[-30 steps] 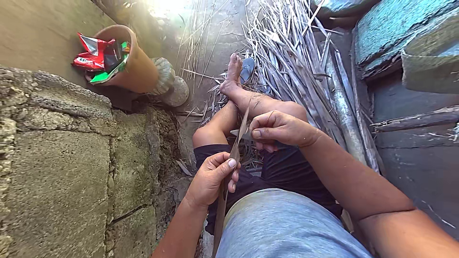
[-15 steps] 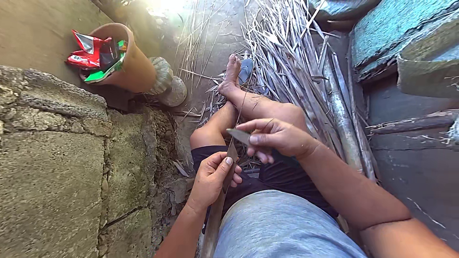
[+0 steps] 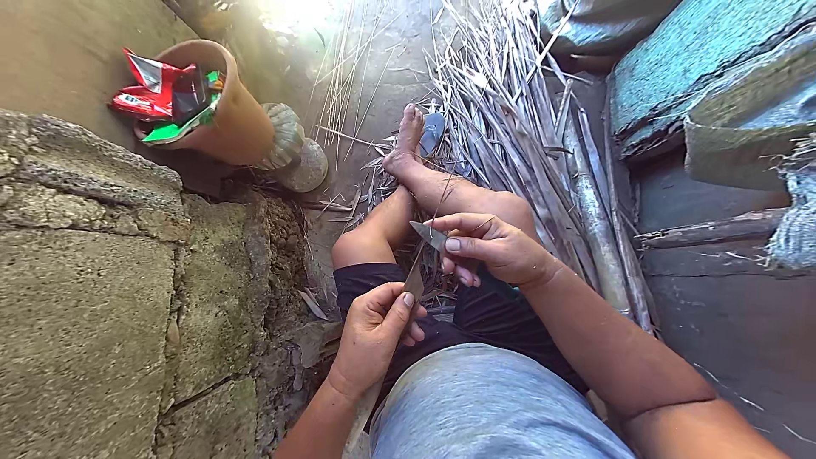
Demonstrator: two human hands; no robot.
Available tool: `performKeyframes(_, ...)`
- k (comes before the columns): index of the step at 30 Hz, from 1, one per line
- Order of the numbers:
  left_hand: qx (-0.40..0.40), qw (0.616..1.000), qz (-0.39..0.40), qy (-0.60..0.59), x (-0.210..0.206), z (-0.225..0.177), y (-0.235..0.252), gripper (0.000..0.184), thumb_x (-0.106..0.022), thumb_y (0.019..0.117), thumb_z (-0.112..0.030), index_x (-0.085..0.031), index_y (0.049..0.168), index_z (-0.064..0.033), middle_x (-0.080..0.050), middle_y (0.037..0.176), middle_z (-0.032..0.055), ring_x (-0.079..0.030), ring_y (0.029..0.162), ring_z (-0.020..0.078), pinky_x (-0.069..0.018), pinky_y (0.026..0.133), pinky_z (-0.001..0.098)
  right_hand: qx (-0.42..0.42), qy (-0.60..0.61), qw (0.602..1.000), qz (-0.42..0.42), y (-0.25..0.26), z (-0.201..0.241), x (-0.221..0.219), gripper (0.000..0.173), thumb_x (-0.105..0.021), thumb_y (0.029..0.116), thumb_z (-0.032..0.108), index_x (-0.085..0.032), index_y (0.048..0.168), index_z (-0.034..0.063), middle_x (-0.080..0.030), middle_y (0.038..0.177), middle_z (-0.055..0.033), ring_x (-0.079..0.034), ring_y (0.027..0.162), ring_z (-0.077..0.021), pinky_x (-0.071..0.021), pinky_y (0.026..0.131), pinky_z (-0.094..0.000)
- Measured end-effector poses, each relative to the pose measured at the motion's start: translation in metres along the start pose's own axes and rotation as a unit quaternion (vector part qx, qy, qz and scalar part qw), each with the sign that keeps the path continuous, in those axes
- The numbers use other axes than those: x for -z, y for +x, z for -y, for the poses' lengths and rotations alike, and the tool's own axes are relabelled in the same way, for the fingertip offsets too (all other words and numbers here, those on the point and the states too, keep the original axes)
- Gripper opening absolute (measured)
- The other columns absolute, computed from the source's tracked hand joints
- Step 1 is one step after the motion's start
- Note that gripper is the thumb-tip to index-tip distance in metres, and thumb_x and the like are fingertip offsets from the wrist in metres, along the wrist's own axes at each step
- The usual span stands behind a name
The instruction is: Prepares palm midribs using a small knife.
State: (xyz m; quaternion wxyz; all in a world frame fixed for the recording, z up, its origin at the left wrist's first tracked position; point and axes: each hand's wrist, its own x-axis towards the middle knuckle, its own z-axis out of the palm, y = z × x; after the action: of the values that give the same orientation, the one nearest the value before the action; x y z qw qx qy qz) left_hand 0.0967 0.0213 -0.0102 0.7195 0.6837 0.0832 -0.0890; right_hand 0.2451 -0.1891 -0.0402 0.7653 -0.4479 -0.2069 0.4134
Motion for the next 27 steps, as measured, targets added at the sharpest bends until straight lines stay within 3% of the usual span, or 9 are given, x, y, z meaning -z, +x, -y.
performKeyframes(7,-0.017,1.000,0.005,0.023,0.002,0.004,-0.003,0.020,-0.051,0.1061,-0.007,-0.068,0.108,0.0034,-0.075,0.086,0.0096,-0.071,0.063,0.0155,-0.0622,0.056,0.0269,0.021,-0.021,0.999,-0.024,0.001,0.019,0.013,0.034,-0.047,0.1053,0.008,-0.062,0.136,0.0060,-0.072,0.080,-0.0125,-0.061,0.052,-0.0103,-0.0523,0.047,-0.0219)
performKeyframes(12,-0.019,0.998,0.001,0.055,0.005,0.008,-0.006,0.020,-0.052,0.1057,-0.007,-0.070,0.107,0.0023,-0.075,0.087,0.0085,-0.071,0.063,0.0155,-0.0622,0.056,0.0272,0.057,-0.021,0.995,-0.074,0.003,0.035,0.024,0.036,-0.048,0.1058,0.013,-0.060,0.140,0.0125,-0.070,0.082,-0.0086,-0.059,0.052,-0.0082,-0.0516,0.046,-0.0213)
performKeyframes(16,0.016,0.998,0.031,0.043,0.007,0.007,-0.005,0.029,-0.043,0.1100,-0.016,-0.068,0.107,-0.0011,-0.067,0.075,0.0031,-0.067,0.059,0.0130,-0.0609,0.055,0.0270,0.066,-0.018,0.993,-0.092,0.003,0.044,0.026,0.037,-0.044,0.1068,0.013,-0.057,0.142,0.0135,-0.069,0.080,-0.0094,-0.059,0.050,-0.0097,-0.0515,0.044,-0.0222)
performKeyframes(19,0.073,0.988,0.091,-0.103,0.013,0.003,0.004,0.036,-0.038,0.1116,-0.026,-0.064,0.099,-0.0054,-0.053,0.062,-0.0026,-0.055,0.048,0.0072,-0.0512,0.047,0.0218,0.026,-0.042,0.998,-0.037,0.002,0.027,0.013,0.037,-0.049,0.1052,0.013,-0.059,0.140,0.0131,-0.072,0.081,-0.0103,-0.061,0.053,-0.0111,-0.0529,0.048,-0.0243)
performKeyframes(22,0.142,0.938,0.156,-0.275,0.020,0.001,0.015,0.035,-0.042,0.1106,-0.033,-0.061,0.093,-0.0087,-0.046,0.059,-0.0062,-0.048,0.045,0.0037,-0.0444,0.043,0.0177,-0.009,-0.022,0.999,0.025,-0.002,0.000,-0.003,0.036,-0.050,0.1050,0.012,-0.060,0.139,0.0065,-0.073,0.083,-0.0060,-0.062,0.055,-0.0073,-0.0531,0.050,-0.0214)
performKeyframes(25,0.185,0.892,0.211,-0.355,0.025,0.004,0.020,0.032,-0.045,0.1095,-0.032,-0.062,0.093,-0.0099,-0.045,0.059,-0.0073,-0.048,0.045,0.0029,-0.0422,0.042,0.0171,-0.023,0.016,0.998,0.047,-0.006,-0.015,-0.011,0.036,-0.050,0.1061,0.011,-0.058,0.140,0.0025,-0.074,0.087,-0.0048,-0.063,0.058,-0.0066,-0.0537,0.051,-0.0206)
performKeyframes(27,0.197,0.885,0.220,-0.359,0.024,0.006,0.019,0.032,-0.047,0.1093,-0.032,-0.061,0.092,-0.0100,-0.045,0.058,-0.0077,-0.048,0.044,0.0026,-0.0417,0.042,0.0166,-0.018,0.025,0.999,0.037,-0.008,-0.017,-0.010,0.035,-0.049,0.1062,0.011,-0.058,0.139,0.0021,-0.073,0.085,-0.0057,-0.062,0.057,-0.0066,-0.0531,0.050,-0.0204)
